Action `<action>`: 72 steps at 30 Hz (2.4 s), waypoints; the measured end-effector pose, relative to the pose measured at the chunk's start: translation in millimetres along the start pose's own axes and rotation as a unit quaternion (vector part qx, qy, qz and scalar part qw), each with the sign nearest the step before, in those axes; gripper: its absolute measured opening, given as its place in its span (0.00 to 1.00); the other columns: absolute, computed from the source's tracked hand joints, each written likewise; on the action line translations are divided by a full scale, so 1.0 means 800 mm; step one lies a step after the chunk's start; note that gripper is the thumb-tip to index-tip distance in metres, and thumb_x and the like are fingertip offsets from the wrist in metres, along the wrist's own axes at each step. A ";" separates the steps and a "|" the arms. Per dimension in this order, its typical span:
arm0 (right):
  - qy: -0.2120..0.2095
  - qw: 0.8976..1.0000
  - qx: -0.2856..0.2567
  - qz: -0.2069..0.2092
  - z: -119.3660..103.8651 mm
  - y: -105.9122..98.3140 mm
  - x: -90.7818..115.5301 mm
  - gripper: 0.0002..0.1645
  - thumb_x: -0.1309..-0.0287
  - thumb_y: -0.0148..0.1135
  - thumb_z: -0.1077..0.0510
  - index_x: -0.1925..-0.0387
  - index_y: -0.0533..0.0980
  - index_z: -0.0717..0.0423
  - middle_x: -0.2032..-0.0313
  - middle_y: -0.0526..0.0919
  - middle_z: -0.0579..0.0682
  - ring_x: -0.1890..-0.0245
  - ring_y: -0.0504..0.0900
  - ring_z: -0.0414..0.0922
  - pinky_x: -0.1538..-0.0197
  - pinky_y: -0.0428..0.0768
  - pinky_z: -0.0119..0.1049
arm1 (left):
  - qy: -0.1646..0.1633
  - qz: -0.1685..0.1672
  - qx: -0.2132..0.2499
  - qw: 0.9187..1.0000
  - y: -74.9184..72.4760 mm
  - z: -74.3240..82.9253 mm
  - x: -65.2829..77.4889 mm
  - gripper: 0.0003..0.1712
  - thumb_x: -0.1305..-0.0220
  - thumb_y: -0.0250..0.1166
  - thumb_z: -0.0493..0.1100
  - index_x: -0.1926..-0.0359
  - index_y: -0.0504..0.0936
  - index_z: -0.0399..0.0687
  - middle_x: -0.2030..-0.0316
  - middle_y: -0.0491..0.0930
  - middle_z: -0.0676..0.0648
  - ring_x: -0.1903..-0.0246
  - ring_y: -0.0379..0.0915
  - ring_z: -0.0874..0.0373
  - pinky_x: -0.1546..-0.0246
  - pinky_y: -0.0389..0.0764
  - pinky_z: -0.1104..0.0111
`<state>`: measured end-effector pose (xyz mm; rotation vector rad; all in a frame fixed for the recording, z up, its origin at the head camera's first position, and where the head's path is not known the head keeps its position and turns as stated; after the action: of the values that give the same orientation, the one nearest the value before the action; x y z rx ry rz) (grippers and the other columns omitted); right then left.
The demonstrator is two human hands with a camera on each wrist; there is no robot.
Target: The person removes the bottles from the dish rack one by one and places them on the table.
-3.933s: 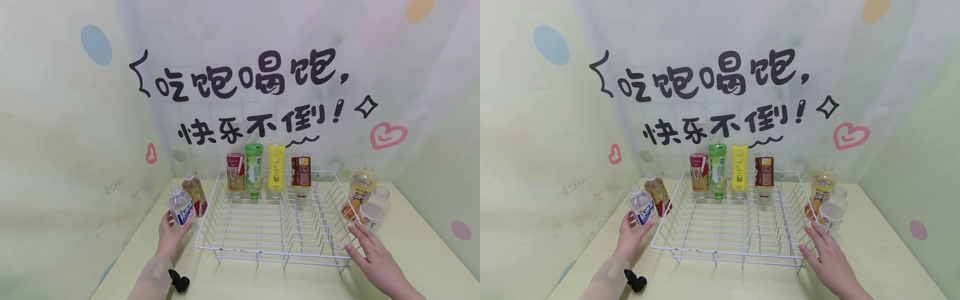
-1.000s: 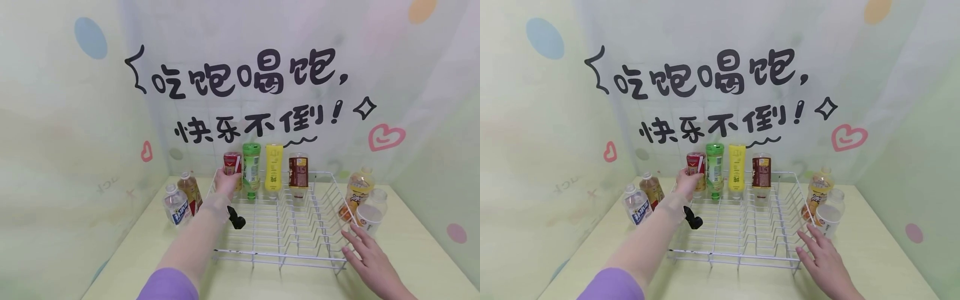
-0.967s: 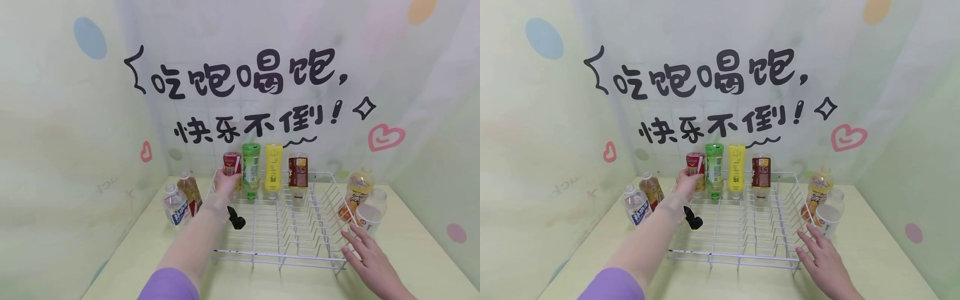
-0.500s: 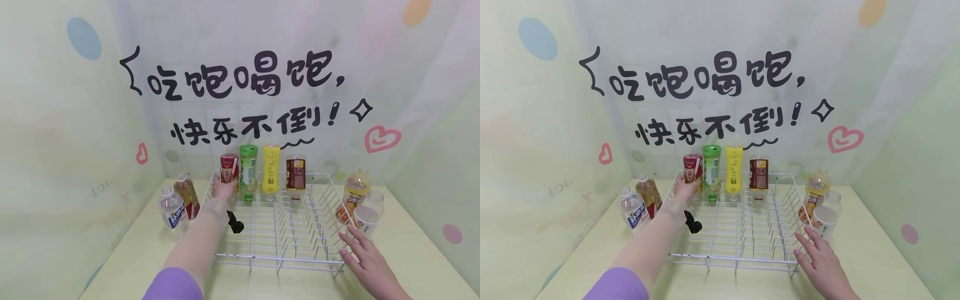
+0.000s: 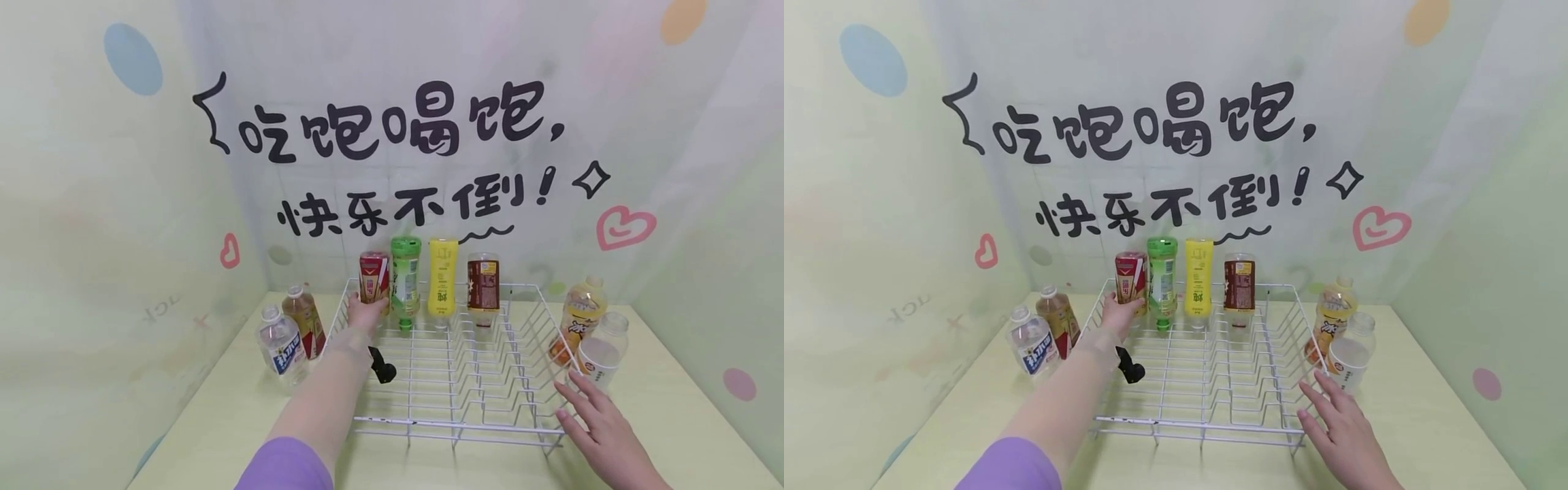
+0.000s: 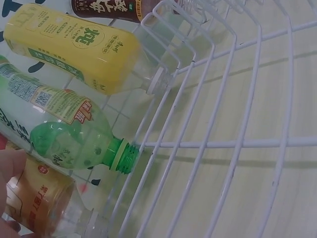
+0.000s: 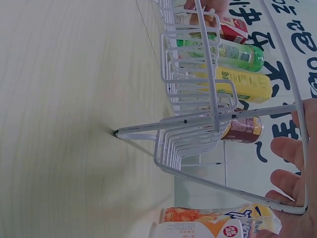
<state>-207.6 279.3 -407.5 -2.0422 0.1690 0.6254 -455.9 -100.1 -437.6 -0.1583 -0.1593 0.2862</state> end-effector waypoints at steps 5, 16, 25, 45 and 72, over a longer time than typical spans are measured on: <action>-0.005 1.000 -0.004 0.005 -0.002 -0.001 0.001 0.22 0.39 0.63 0.56 0.44 0.75 0.57 0.36 0.66 0.61 0.42 0.65 0.66 0.53 0.67 0.66 | 0.008 -0.001 0.003 1.000 0.001 0.000 -0.003 0.52 0.41 0.69 0.45 0.26 0.46 0.41 0.31 0.57 0.36 0.33 0.54 0.42 0.33 0.58 0.50; -0.002 1.000 -0.006 0.001 -0.003 -0.002 0.000 0.22 0.39 0.62 0.56 0.44 0.76 0.57 0.37 0.66 0.62 0.42 0.65 0.67 0.53 0.67 0.67 | 0.037 0.001 -0.052 0.998 0.001 0.005 -0.001 0.45 0.42 0.70 0.50 0.30 0.59 0.42 0.37 0.64 0.36 0.37 0.59 0.43 0.35 0.61 0.51; -0.001 1.000 -0.007 0.001 -0.003 -0.002 0.000 0.22 0.39 0.62 0.56 0.44 0.76 0.57 0.37 0.66 0.62 0.42 0.65 0.66 0.52 0.67 0.67 | 0.033 -0.005 -0.041 0.999 0.004 0.000 -0.006 0.39 0.42 0.70 0.50 0.35 0.65 0.43 0.41 0.68 0.40 0.40 0.62 0.46 0.37 0.64 0.53; 0.006 1.000 -0.001 -0.006 0.000 -0.001 -0.001 0.22 0.38 0.61 0.55 0.44 0.75 0.58 0.36 0.66 0.62 0.42 0.65 0.67 0.53 0.67 0.67 | 0.029 -0.006 -0.008 1.000 0.004 -0.001 -0.012 0.39 0.43 0.70 0.49 0.35 0.64 0.42 0.42 0.72 0.41 0.42 0.68 0.46 0.39 0.67 0.53; 0.018 1.000 0.001 -0.022 -0.001 -0.002 -0.003 0.23 0.37 0.60 0.54 0.42 0.74 0.58 0.35 0.64 0.63 0.41 0.64 0.68 0.52 0.66 0.68 | 0.048 -0.009 0.039 0.998 -0.003 0.029 -0.006 0.40 0.42 0.70 0.50 0.34 0.62 0.47 0.40 0.70 0.44 0.41 0.67 0.49 0.37 0.66 0.55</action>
<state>-208.4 279.2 -404.6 -2.0513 0.1458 0.5619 -464.0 -100.5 -415.1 -0.0939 -0.0541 0.2650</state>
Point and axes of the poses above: each hand's wrist, its own x-axis away from the middle knuckle, its own y-axis out of the palm, z = x × y, the point moved 8 cm from there along -x, towards the middle knuckle
